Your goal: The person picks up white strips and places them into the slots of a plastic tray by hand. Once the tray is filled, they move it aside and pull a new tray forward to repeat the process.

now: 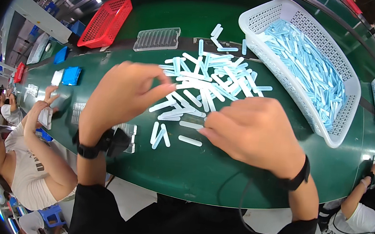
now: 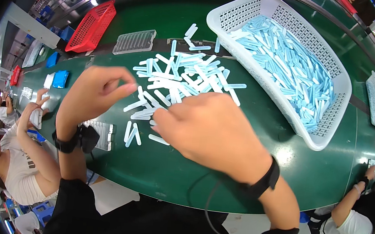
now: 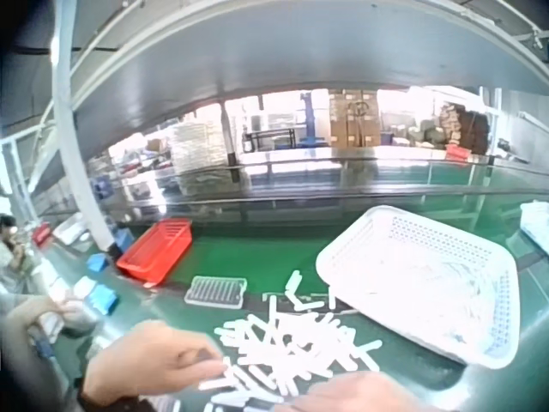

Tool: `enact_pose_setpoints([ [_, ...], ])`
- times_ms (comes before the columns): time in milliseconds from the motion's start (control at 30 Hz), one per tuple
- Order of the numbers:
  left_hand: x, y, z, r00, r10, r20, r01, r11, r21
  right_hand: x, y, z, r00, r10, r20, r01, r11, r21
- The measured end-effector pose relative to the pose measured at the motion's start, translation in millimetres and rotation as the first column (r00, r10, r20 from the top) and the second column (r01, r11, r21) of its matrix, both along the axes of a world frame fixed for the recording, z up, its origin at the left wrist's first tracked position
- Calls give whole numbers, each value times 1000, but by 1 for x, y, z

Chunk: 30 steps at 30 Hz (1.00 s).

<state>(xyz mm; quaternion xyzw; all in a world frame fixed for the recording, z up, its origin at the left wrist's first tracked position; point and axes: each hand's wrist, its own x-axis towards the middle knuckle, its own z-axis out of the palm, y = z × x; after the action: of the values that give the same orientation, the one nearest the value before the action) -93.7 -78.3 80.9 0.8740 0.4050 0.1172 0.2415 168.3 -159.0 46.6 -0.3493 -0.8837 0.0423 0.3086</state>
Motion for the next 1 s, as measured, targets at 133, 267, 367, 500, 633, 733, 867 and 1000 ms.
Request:
enact_pose_setpoints([
  [133,-59,-45,-17,902,383,-197,-351,919,178,20,9,-6,964,-145,-222,155,988,27],
  [267,-116,-89,-47,775,566,-282,-540,824,171,22,12,-7,966,-155,-208,161,987,14],
  [367,-137,-103,-72,773,618,-143,-618,785,52,28,7,-15,980,-154,-123,139,983,-120],
  [500,-141,-142,-77,758,638,-136,-641,767,28,37,-1,-22,968,-240,-73,218,948,-232],
  [633,-104,-168,-88,840,542,24,-543,840,9,50,-2,-24,971,-228,73,235,842,-486],
  [733,-47,-179,-90,876,473,93,-478,878,34,48,-1,-31,975,-178,135,222,840,-495],
  [867,22,-172,-98,864,464,197,-480,876,41,45,-4,-44,982,-165,97,191,846,-498],
  [1000,44,-148,-97,894,338,295,-348,937,-19,40,-13,-47,970,-235,61,236,852,-468],
])
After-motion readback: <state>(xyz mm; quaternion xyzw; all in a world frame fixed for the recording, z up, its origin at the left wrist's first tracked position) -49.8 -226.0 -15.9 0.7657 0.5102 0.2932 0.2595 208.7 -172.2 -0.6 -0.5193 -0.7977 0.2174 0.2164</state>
